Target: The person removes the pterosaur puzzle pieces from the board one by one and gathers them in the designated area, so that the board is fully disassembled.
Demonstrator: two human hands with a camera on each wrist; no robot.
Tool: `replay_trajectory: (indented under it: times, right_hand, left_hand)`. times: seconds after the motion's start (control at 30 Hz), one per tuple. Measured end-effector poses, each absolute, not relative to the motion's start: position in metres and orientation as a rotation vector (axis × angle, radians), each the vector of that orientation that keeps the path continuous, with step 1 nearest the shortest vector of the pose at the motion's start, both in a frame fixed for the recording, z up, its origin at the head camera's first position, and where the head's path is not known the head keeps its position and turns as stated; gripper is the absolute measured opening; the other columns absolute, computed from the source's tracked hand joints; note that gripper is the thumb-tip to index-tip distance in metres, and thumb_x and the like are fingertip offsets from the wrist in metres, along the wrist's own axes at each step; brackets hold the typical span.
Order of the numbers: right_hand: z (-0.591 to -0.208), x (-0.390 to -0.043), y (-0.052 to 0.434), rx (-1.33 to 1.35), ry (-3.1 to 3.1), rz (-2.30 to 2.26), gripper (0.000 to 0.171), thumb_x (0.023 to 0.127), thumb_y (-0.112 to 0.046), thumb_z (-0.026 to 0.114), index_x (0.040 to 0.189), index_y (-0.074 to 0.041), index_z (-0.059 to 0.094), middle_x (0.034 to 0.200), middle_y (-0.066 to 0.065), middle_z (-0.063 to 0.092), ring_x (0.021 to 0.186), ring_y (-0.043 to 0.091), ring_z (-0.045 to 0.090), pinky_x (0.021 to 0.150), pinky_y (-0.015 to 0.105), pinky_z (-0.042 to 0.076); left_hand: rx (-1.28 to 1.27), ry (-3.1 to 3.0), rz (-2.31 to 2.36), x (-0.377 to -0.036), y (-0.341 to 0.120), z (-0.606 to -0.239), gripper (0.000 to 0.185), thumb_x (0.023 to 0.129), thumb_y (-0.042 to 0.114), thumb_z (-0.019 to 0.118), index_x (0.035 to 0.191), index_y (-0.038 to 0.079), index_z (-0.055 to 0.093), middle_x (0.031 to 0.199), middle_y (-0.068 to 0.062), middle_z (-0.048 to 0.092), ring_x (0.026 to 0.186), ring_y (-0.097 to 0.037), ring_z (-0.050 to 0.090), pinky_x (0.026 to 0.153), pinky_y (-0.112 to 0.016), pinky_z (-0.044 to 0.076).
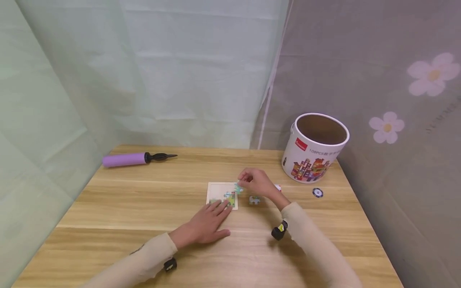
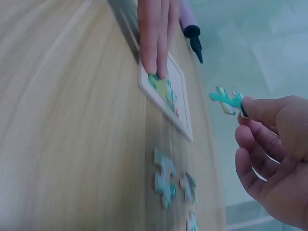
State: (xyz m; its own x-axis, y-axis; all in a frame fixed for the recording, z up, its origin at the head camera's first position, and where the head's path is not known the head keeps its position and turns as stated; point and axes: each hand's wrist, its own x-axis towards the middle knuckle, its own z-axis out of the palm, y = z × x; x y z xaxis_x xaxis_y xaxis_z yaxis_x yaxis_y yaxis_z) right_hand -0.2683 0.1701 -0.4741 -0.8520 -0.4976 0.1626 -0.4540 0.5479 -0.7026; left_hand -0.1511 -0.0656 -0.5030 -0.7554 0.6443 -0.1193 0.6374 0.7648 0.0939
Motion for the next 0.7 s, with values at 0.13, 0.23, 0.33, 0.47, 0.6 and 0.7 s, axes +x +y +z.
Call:
replay_trajectory:
  times: [0.13,0.23,0.33,0.47,0.6,0.7]
  right_hand:
    - [-0.478,-0.264,0.185,-0.795,2.728,-1.215,0.007,0.093,-0.015,0.076,0.097,-0.011,0.072,0.087,-0.002,0.071,0.079,0.011,0.065,0.073,0.029,0.055]
    - [-0.481,-0.261,0.197,-0.770,2.741,-1.219,0.007,0.093,-0.014,0.076,0.098,-0.010,0.072,0.087,-0.001,0.070,0.078,0.011,0.064,0.072,0.028,0.054]
    - [-0.482,-0.258,0.208,-0.712,2.737,-1.235,0.007,0.092,-0.014,0.076,0.097,-0.010,0.072,0.088,0.000,0.070,0.078,0.012,0.064,0.072,0.027,0.053]
    - [-0.484,-0.254,0.223,-0.646,2.734,-1.246,0.008,0.092,-0.012,0.075,0.098,-0.007,0.072,0.088,0.002,0.070,0.078,0.014,0.064,0.073,0.028,0.053]
    - [-0.488,-0.251,0.235,-0.610,2.744,-1.257,0.008,0.092,-0.012,0.076,0.096,-0.008,0.071,0.088,0.002,0.070,0.081,0.014,0.064,0.075,0.028,0.054]
    - [-0.490,-0.249,0.243,-0.600,2.757,-1.250,0.007,0.090,-0.010,0.077,0.094,-0.009,0.072,0.087,0.001,0.070,0.082,0.015,0.065,0.076,0.028,0.055]
  left_hand:
    - [1.037,2.802,0.115,-0.151,-0.068,-0.503,0.077,0.103,0.056,0.048,0.160,0.007,0.032,0.167,-0.013,0.028,0.152,-0.036,0.029,0.121,-0.053,0.030]
    - [1.044,2.800,0.130,-0.151,-0.068,-0.503,0.077,0.103,0.056,0.049,0.160,0.007,0.033,0.167,-0.013,0.028,0.152,-0.036,0.030,0.121,-0.053,0.030]
    - [1.052,2.801,0.122,-0.152,-0.069,-0.503,0.076,0.103,0.056,0.049,0.160,0.007,0.033,0.167,-0.013,0.029,0.152,-0.036,0.030,0.120,-0.053,0.031]
    - [1.058,2.805,0.095,-0.153,-0.069,-0.505,0.077,0.102,0.056,0.048,0.160,0.008,0.033,0.166,-0.012,0.030,0.152,-0.035,0.031,0.120,-0.051,0.032]
    - [1.061,2.809,0.094,-0.153,-0.069,-0.505,0.077,0.102,0.057,0.048,0.160,0.007,0.034,0.166,-0.012,0.030,0.151,-0.035,0.032,0.120,-0.051,0.032]
    - [1.058,2.811,0.099,-0.153,-0.069,-0.504,0.077,0.102,0.056,0.049,0.160,0.007,0.034,0.166,-0.012,0.031,0.151,-0.035,0.032,0.120,-0.051,0.032]
